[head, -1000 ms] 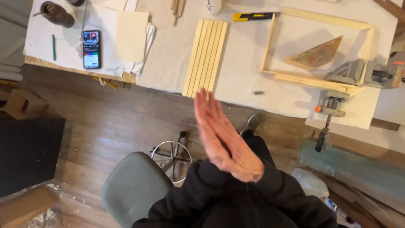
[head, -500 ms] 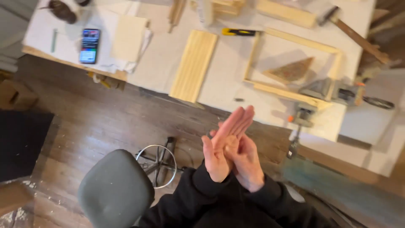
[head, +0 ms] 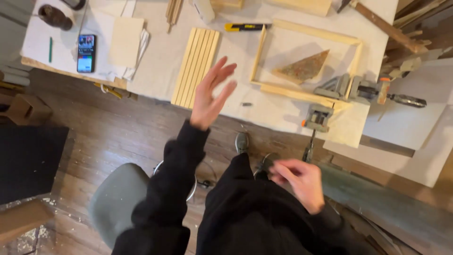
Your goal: Assembling wooden frames using glue, a corner clamp, nails, and a hammer.
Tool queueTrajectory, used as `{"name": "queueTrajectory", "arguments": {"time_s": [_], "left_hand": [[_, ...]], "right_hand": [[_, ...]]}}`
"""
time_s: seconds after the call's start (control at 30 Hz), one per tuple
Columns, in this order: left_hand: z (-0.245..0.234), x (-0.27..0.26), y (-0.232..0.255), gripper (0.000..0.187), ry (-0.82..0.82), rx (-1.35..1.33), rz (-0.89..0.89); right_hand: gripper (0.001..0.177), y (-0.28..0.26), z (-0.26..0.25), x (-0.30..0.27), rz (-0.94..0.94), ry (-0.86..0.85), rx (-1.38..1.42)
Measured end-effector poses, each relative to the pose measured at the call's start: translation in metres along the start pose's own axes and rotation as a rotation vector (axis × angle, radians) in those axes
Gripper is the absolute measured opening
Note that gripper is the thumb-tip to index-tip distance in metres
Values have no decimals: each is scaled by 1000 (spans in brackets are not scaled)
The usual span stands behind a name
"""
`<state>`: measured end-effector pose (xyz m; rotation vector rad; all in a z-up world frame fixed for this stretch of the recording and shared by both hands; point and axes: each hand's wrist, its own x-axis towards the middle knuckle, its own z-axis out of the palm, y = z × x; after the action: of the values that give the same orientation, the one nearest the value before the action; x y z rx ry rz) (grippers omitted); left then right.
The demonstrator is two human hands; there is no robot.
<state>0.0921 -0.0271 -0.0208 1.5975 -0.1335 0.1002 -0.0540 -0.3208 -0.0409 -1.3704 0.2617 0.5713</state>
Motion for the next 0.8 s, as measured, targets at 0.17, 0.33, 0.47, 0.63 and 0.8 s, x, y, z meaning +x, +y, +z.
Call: {"name": "queueTrajectory", "arguments": {"time_s": [0.17, 0.33, 0.47, 0.63, 0.8], "left_hand": [[-9, 125, -125, 64, 17, 687, -47], [-15, 214, -267, 56, 10, 1109, 223], [-11, 242, -291, 48, -46, 1226, 297], [-23, 250, -275, 41, -109, 1206, 156], [-2, 260, -257, 47, -7, 1072, 235]], "right_hand": [[24, 20, -47, -20, -17, 234, -192], [41, 58, -57, -27, 171, 470, -360], [18, 9, -30, 10, 189, 528, -184], [11, 36, -54, 24, 198, 629, -255], [21, -36, -39, 67, 144, 676, -449]]}}
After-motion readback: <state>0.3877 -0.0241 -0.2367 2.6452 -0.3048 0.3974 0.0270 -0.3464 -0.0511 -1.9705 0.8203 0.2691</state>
